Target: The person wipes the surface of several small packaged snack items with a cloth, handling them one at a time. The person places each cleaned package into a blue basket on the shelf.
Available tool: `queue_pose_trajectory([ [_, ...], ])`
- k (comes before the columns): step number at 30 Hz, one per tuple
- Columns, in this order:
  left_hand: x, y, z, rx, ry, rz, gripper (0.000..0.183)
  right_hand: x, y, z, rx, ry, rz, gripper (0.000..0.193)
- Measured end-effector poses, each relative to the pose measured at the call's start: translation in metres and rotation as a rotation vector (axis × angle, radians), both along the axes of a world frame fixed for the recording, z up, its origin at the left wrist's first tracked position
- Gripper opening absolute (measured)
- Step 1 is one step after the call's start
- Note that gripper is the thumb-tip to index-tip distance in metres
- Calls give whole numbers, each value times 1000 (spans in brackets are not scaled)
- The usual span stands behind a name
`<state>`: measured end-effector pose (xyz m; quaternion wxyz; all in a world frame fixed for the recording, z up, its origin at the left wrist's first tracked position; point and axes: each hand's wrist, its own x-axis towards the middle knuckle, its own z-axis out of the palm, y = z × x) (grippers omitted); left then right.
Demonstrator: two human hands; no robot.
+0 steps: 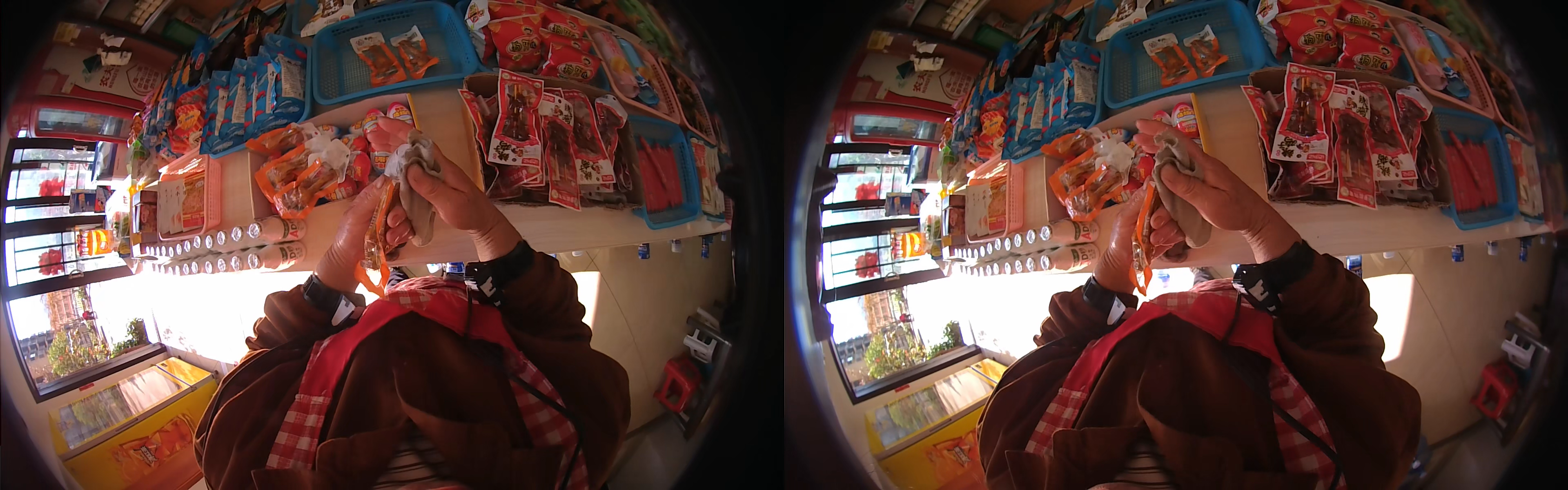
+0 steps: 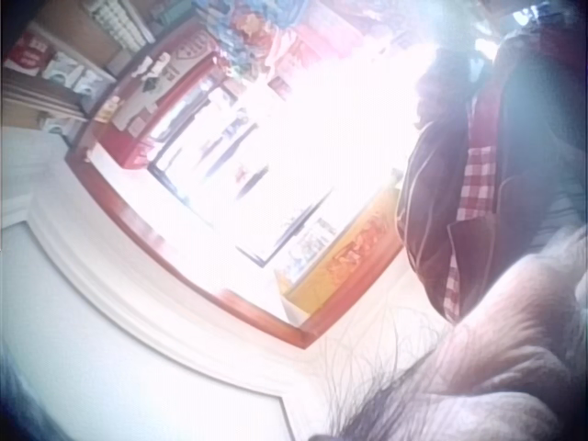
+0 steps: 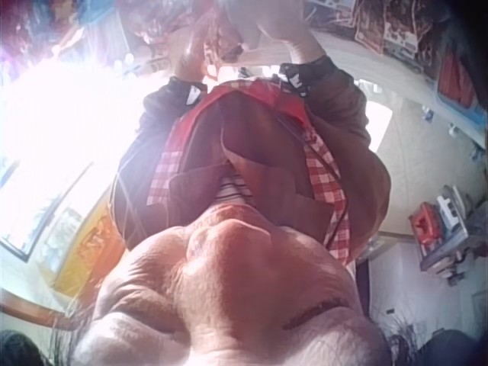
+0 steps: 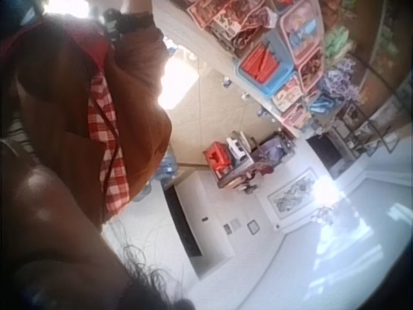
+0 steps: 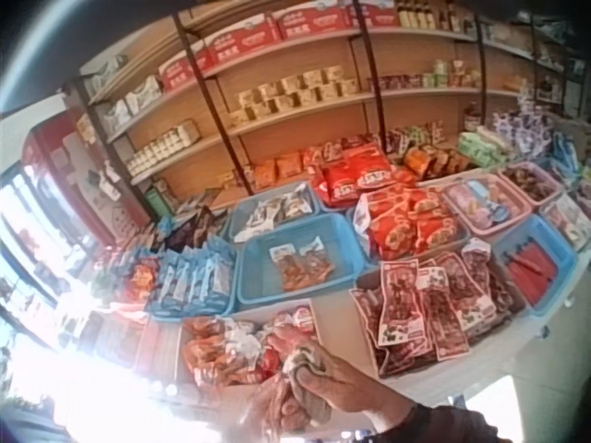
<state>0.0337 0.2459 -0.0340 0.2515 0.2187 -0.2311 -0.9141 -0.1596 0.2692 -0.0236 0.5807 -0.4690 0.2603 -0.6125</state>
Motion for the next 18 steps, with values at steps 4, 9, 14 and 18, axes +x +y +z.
queue_pose_trajectory([
  [4, -2, -1, -3, -4, -6, -153, 39, 5, -5, 6, -54, 292, -218, 34],
  [9, -6, -6, 13, -39, -208, -29, 44, -7, -7, 7, 32, 461, -419, 29],
  [14, -9, -15, 26, -395, -386, -192, 38, -8, -8, 0, 11, 559, -426, 20],
  [18, -10, -16, 29, -654, -529, -230, 30, -4, -11, -6, 93, 482, -432, 23],
])
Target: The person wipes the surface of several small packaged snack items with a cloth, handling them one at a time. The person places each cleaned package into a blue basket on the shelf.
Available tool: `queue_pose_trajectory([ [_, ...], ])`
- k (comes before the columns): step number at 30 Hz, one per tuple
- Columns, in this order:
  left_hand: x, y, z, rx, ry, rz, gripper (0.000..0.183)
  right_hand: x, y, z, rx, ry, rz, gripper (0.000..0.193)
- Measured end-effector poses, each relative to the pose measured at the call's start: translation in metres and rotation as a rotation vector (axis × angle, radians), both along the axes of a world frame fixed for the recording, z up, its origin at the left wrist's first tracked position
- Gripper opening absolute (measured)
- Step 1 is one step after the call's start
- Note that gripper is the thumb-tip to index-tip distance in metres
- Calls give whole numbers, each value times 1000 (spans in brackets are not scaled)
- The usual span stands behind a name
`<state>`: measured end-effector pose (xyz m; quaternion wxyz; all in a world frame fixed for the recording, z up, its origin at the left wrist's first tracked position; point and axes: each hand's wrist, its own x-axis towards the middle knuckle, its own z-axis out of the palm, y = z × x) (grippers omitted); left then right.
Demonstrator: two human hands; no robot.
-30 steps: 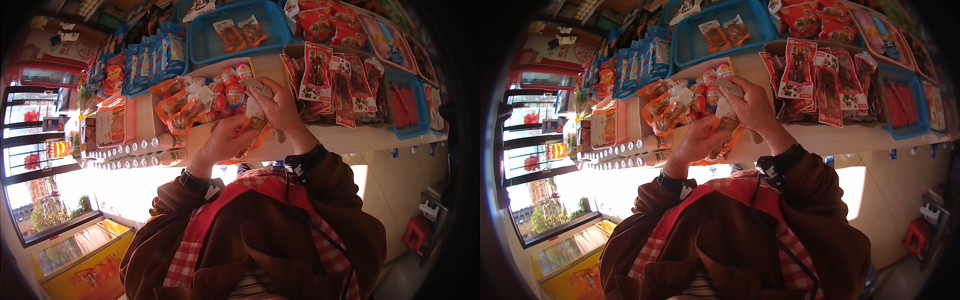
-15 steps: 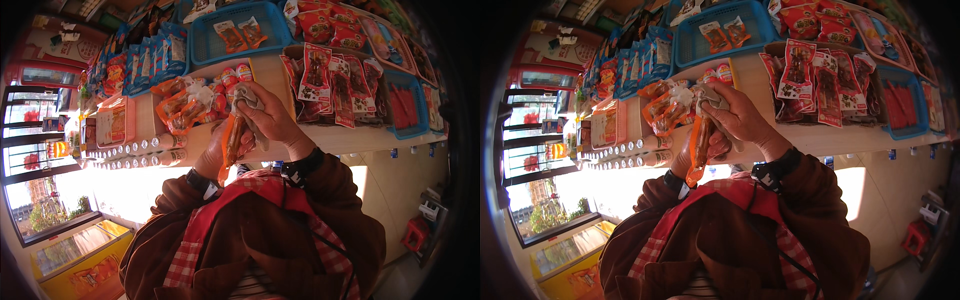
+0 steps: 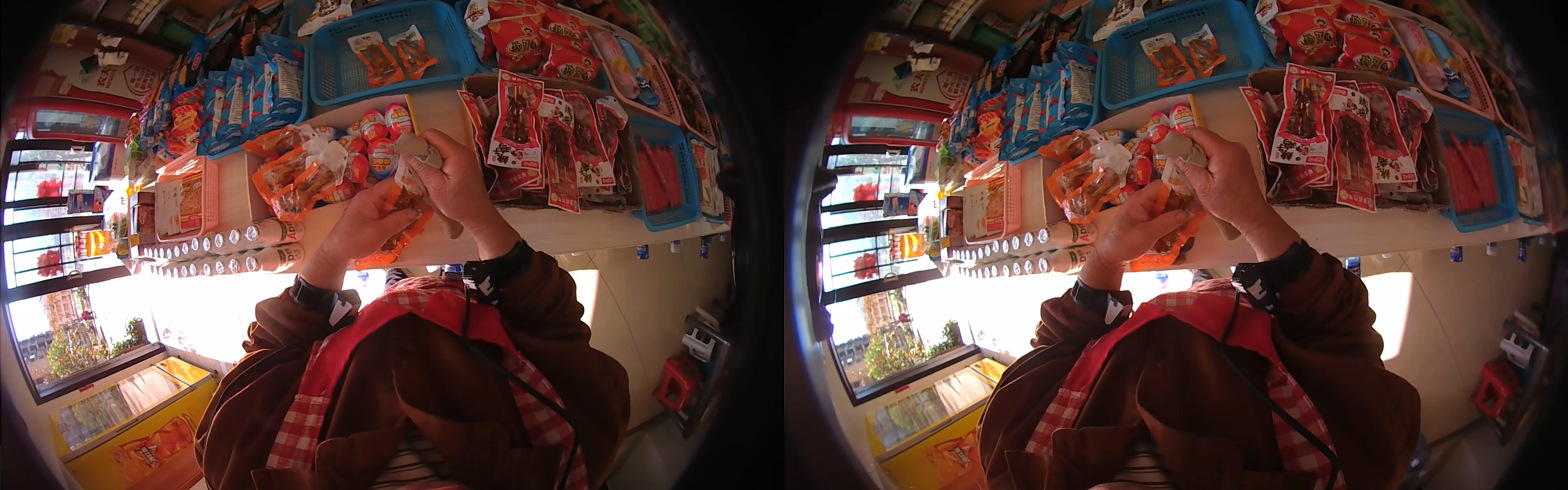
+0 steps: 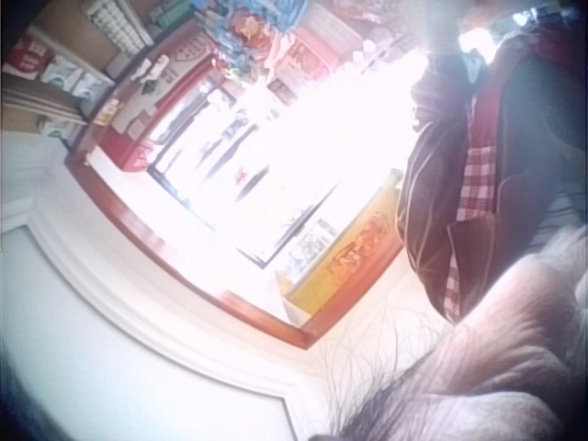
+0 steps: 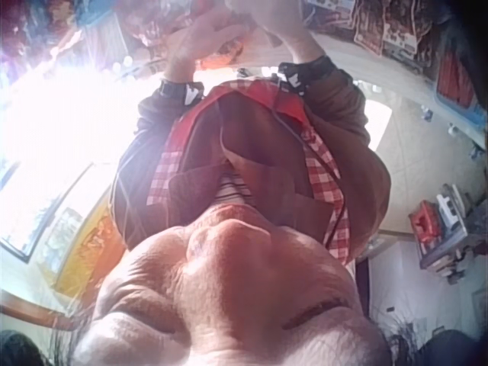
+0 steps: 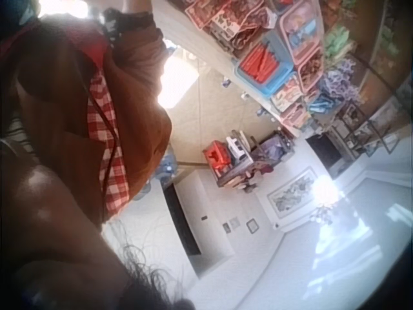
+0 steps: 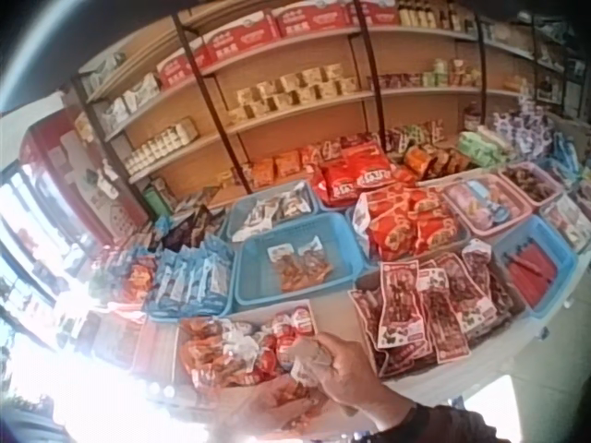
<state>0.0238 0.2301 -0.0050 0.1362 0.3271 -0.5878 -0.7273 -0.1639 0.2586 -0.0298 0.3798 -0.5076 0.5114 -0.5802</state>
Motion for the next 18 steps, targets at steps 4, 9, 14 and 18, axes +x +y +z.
queue_pose_trajectory([
  [4, 0, 3, -3, -15, 89, 41, 20, -5, -5, -2, 48, 0, -161, 29],
  [9, 5, -6, -8, -30, 39, 155, 20, -20, -9, 0, -71, -132, -125, 29],
  [14, -1, -2, -8, -167, -96, 124, 19, -1, 0, 3, -390, 431, 89, 33],
  [18, -5, 9, -1, 100, -36, 11, 20, 14, 2, 2, -205, 336, 36, 28],
])
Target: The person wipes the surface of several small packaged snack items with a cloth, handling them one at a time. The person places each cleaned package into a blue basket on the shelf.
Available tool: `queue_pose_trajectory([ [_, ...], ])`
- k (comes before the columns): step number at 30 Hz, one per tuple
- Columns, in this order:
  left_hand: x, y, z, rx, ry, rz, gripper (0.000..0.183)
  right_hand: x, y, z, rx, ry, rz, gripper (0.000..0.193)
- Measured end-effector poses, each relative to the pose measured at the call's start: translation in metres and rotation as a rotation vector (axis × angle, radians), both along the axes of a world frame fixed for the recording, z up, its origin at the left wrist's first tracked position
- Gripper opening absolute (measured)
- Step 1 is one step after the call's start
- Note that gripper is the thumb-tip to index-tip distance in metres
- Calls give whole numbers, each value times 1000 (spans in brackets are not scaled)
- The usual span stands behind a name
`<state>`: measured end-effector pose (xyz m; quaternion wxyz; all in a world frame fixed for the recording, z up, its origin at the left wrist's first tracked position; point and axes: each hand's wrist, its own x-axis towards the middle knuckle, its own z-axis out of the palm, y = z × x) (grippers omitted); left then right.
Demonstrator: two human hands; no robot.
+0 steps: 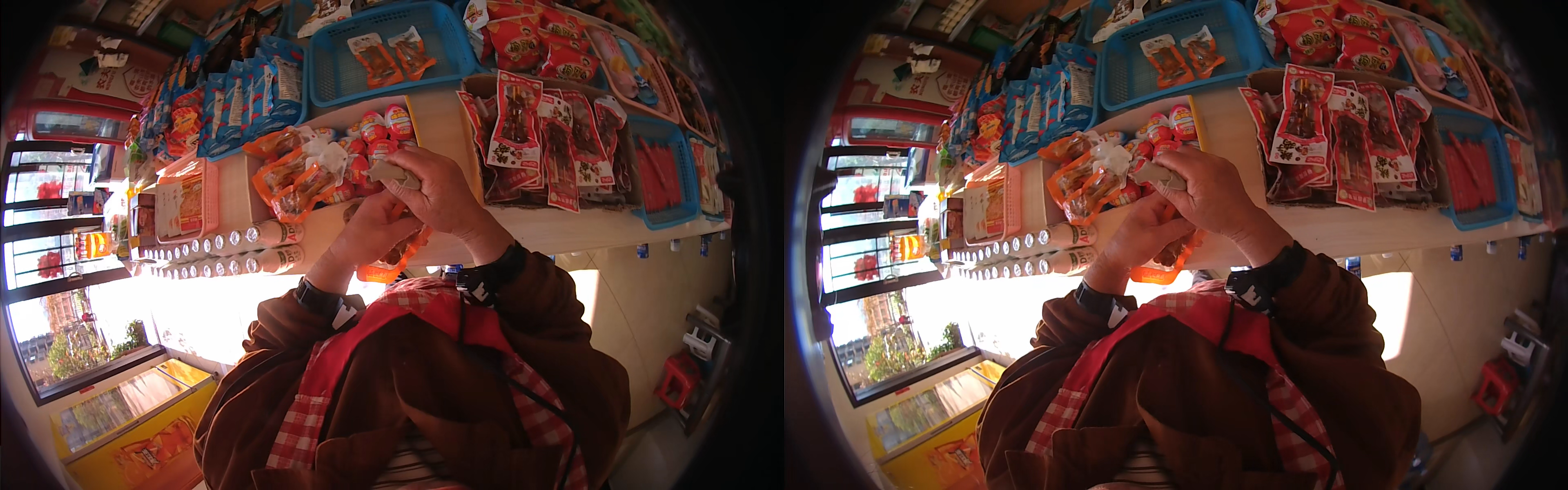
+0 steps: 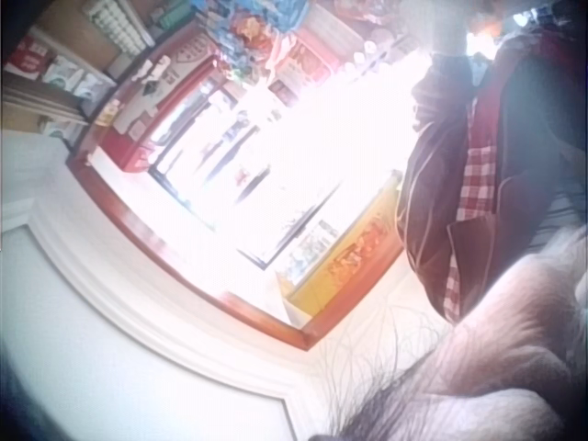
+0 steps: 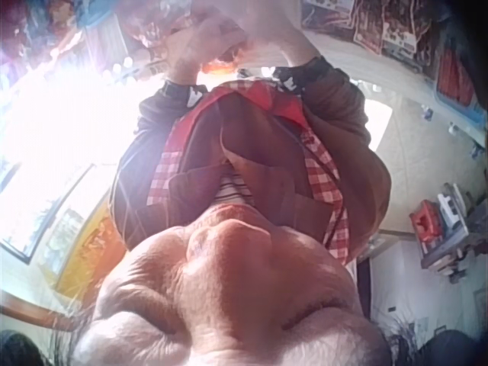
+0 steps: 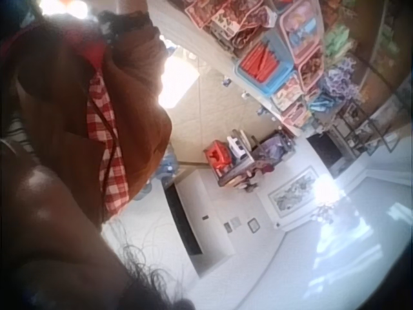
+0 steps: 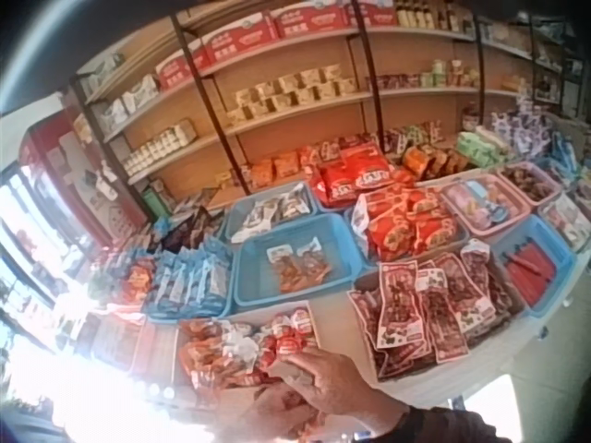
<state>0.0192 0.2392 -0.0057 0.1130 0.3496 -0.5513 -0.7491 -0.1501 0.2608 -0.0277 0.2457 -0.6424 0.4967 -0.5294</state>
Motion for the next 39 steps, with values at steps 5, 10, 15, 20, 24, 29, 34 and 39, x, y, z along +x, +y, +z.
queue_pose_trajectory([
  [5, 10, 0, 3, -125, -31, -88, 23, -13, -6, -4, 281, -308, -89, 26],
  [10, 13, -10, -8, -81, 262, 402, 29, -16, -5, -11, 352, -778, -2, 31],
  [15, 10, -1, -26, 96, 297, 586, 26, 13, 6, -22, 75, -452, 158, 35],
  [20, 1, 13, -43, 142, 195, 395, 25, 10, 2, -34, 185, -444, 31, 31],
  [24, 1, 7, -33, -66, 139, 248, 20, -5, -3, -38, 284, -569, -57, 31],
  [29, 5, -46, -7, -31, 140, 383, 25, -25, -13, -27, 511, -763, -75, 38],
  [34, -3, -111, -2, -73, 288, 500, 24, -22, -48, -13, 417, -604, -174, 37],
  [39, -15, -183, -6, 2, 333, 407, 21, -18, -74, -20, 536, -752, 43, 39],
])
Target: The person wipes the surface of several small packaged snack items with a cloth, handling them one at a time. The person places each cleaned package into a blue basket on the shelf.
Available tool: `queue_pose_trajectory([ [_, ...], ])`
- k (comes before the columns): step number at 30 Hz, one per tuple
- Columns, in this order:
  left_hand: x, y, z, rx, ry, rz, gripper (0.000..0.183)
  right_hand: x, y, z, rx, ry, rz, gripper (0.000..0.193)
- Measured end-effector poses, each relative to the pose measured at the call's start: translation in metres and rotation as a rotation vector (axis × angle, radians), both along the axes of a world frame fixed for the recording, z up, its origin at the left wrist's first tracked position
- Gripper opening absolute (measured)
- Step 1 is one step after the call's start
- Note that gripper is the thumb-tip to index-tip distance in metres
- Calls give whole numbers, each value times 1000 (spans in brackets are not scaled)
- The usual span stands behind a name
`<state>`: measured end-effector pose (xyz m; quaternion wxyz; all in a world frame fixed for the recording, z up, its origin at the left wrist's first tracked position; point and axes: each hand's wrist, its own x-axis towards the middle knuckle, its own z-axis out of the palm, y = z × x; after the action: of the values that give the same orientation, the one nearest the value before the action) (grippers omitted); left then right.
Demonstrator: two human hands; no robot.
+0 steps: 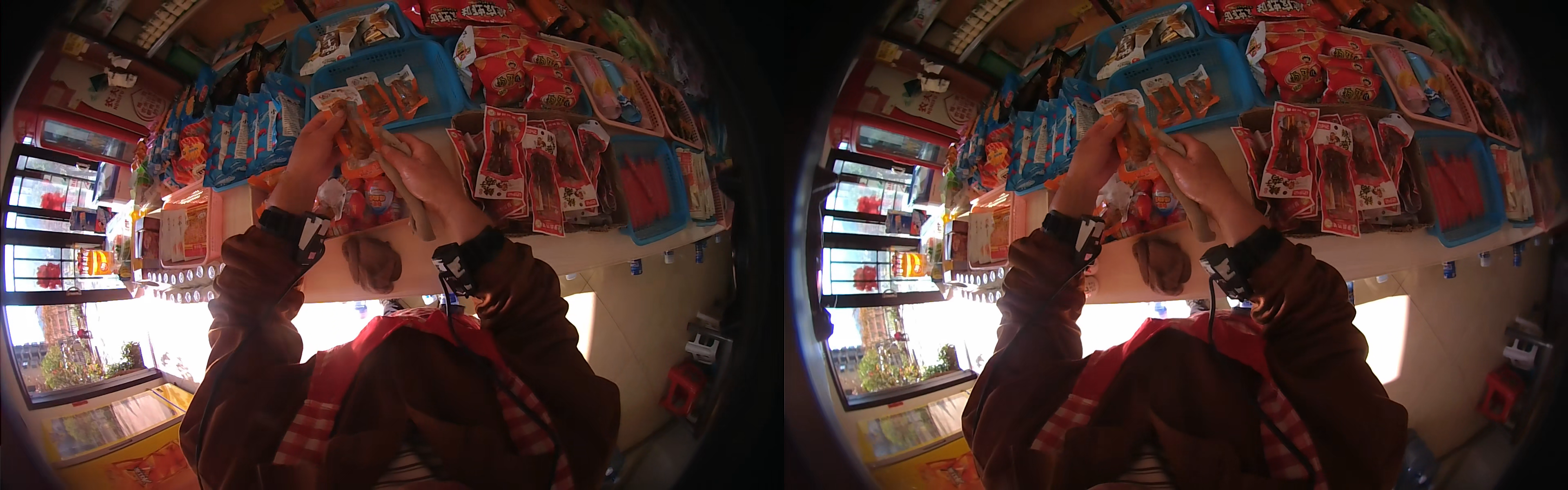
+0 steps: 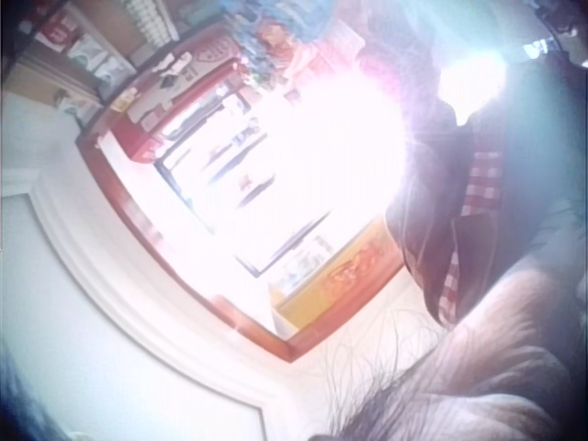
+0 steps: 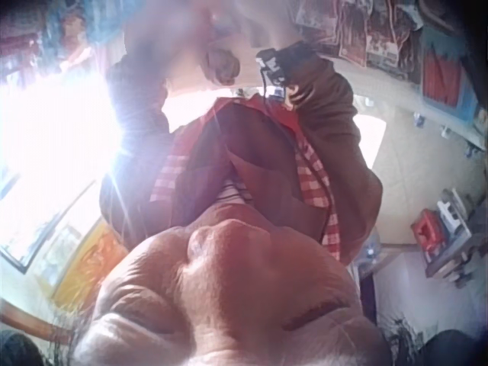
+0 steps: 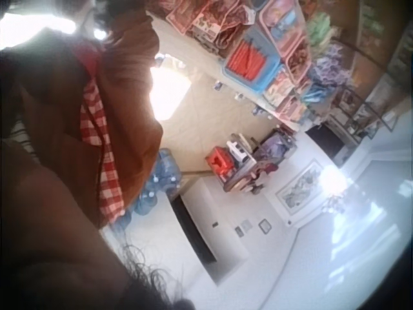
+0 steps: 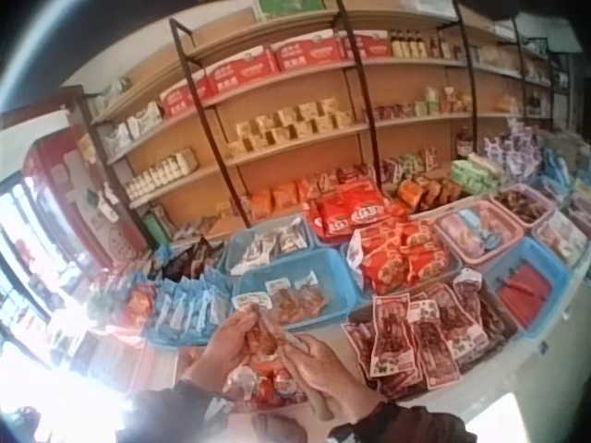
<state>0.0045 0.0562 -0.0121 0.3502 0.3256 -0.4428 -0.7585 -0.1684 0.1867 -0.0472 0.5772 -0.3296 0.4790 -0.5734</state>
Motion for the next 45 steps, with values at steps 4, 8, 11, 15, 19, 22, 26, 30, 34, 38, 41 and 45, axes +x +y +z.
queue_pose_trajectory([
  [4, -8, -41, -13, -37, -112, -31, 25, 4, -43, -17, -124, 295, -220, 38],
  [8, -6, -80, -26, -113, -341, -27, 32, 2, -92, -31, -174, 521, -337, 37],
  [11, -3, -105, -37, -62, -297, 24, 37, -1, -131, -35, -42, 491, -171, 38],
  [15, 10, -124, -40, -197, -566, -7, 46, 4, -163, -42, 6, 699, -215, 35],
  [19, 36, -102, -23, -513, -706, -35, 44, -2, -146, -43, -97, 772, -236, 35],
  [22, 60, -67, -4, -524, -739, -237, 33, -2, -113, -32, -117, 499, -211, 34],
  [26, 76, -21, 8, -704, -849, -419, 35, 5, -63, -9, -145, 260, -152, 35],
  [30, 77, 19, -1, -1242, -1092, -460, 46, 13, -21, 9, -14, -70, 30, 44],
  [34, 70, 34, -11, -1467, -1172, -418, 37, 15, -3, 24, -86, -223, 105, 54],
  [38, 67, 38, -6, -1475, -1126, -402, 22, 15, 11, 27, -117, -144, 92, 64],
  [41, 72, 50, 4, -1257, -1145, -281, 14, 16, 20, 18, -69, -17, 87, 64],
  [45, 83, 62, 22, -976, -879, -40, 8, 20, 30, 3, -28, -91, 133, 51],
])
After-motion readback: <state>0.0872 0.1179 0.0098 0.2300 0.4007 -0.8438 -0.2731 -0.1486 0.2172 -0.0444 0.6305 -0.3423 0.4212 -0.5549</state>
